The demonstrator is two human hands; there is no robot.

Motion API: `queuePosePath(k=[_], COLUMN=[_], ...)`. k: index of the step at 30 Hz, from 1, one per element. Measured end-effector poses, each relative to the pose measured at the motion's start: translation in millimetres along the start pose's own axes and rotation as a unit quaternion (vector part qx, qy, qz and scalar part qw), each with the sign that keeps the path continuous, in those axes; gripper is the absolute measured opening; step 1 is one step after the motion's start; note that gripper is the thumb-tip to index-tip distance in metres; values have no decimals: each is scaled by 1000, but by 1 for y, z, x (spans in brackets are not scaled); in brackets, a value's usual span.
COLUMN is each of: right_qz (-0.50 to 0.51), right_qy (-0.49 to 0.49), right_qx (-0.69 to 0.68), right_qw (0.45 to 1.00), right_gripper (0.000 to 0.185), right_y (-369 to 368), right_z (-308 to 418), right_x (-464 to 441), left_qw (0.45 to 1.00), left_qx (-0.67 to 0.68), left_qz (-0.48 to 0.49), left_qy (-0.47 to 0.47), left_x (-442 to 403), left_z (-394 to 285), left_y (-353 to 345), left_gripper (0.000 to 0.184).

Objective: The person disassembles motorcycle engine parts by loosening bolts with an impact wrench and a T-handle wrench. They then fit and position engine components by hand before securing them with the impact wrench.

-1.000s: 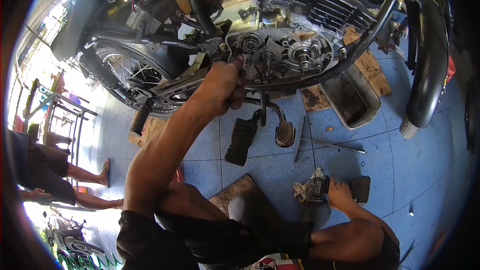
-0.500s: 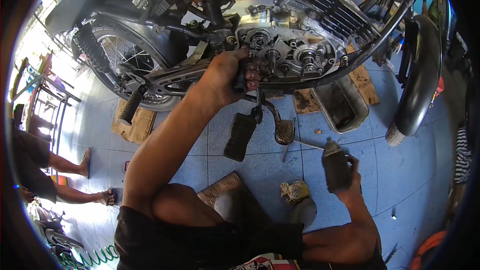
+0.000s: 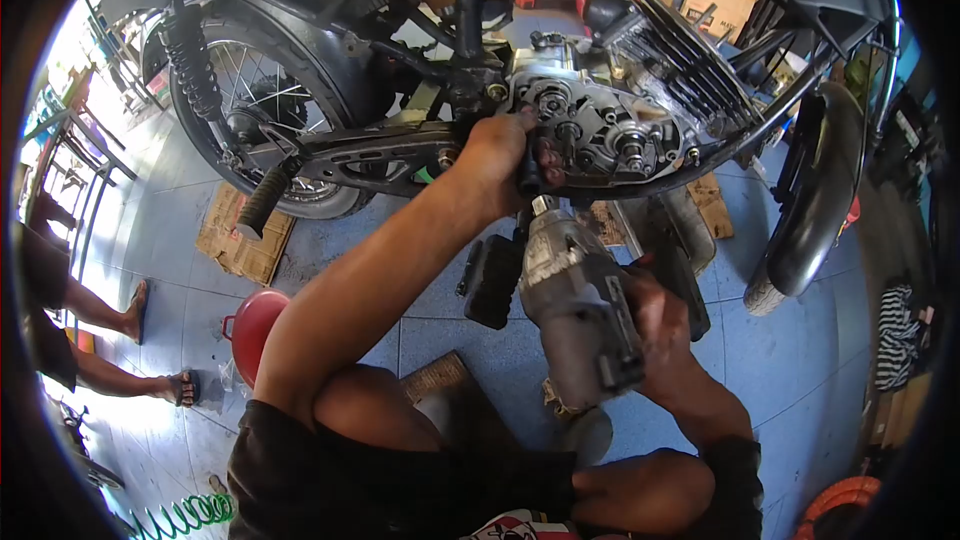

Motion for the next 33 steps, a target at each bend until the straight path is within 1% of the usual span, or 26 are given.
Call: queuePosePath(k=[1, 3, 5, 6, 8, 9, 11, 12, 14, 15, 17, 18, 20, 21, 23, 24, 26, 27, 29, 30, 32, 33], right_qz=[1, 18, 55, 58, 62, 65, 138, 140, 159, 162, 200, 202, 210, 211, 203, 204, 199, 200, 200, 201, 236, 228], right_qy=[-10, -20, -87, -87, -94, -96, -125, -126, -85, -86, -52, -54, -35, -36, -58, -57, -91, -91, -169, -174, -242, -262], right_qx=[2, 20, 43, 50, 104, 105, 174, 173, 308, 309, 428, 429, 482, 482, 454, 457, 381, 384, 240, 238, 93, 73], right_qw=[1000, 999, 994, 993, 988, 988, 967, 967, 934, 933, 880, 879, 850, 850, 866, 864, 898, 897, 935, 934, 937, 935], right_gripper=[54, 52, 65, 65, 57, 57, 47, 47, 27, 27, 25, 25, 30, 30, 38, 38, 45, 45, 47, 47, 80, 82], right_y=[-3, -6, -13, -15, -19, -16, -9, -4, 3, 6, 7, 9, 10, 10, 13, 11, 7, 6, 6, 6, 0, -3], right_z=[2, 9, 6, 7, 10, 14, 27, 32, 42, 45, 50, 50, 49, 49, 43, 38, 26, 27, 20, 18, 11, 11], right_x=[-6, -14, -13, -13, -12, -15, -24, -29, -42, -47, -56, -61, -71, -71, -70, -68, -58, -57, -54, -53, -46, -46], left_qw=[1000, 1000, 1000, 1000, 1000, 1000, 1000, 1000, 999, 999, 998, 998, 998, 998, 998, 998, 998, 997, 997, 997, 995, 993], left_qx=[-1, 3, 0, 13, 14, 9, 9, 6, 6, 5, 2, -7, -6, -2, -1, 0, 13, 26, 23, 20, 47, 72], left_qz=[0, 29, -13, -3, -6, -14, -12, -10, 9, 28, 26, 24, 26, 27, 34, 40, 54, 68, 76, 79, 88, 98], left_qy=[3, -9, -20, -29, -22, -14, -21, -29, -36, -45, -52, -60, -55, -54, -48, -45, -30, -14, -4, 8, 10, 1], left_x=[0, 1, 6, 6, 4, 3, 1, 0, -3, -3, -5, -6, -6, -6, -4, -1, 10, 16, 25, 26, 23, 19], left_z=[1, 0, 0, 1, 2, 4, 8, 9, 10, 9, 10, 10, 10, 10, 10, 9, 10, 12, 19, 24, 28, 25], left_y=[1, -1, -3, -3, 1, 3, 7, 10, 14, 13, 14, 14, 16, 17, 17, 15, 13, 11, 10, 10, 13, 14], left_gripper=[26, 24, 23, 21, 20, 19, 18, 17, 14, 13, 16, 18, 20, 22, 24, 26, 28, 30, 30, 32, 33, 35])
Point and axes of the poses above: each hand's wrist, its own x-axis away from the middle knuckle, its own y-axis out of the back of the hand, z = x × y, the point moved 5 cm from there along -x, towards the middle knuckle, and after that the axes turned 12 degrees about z, right-handed, at the moved point
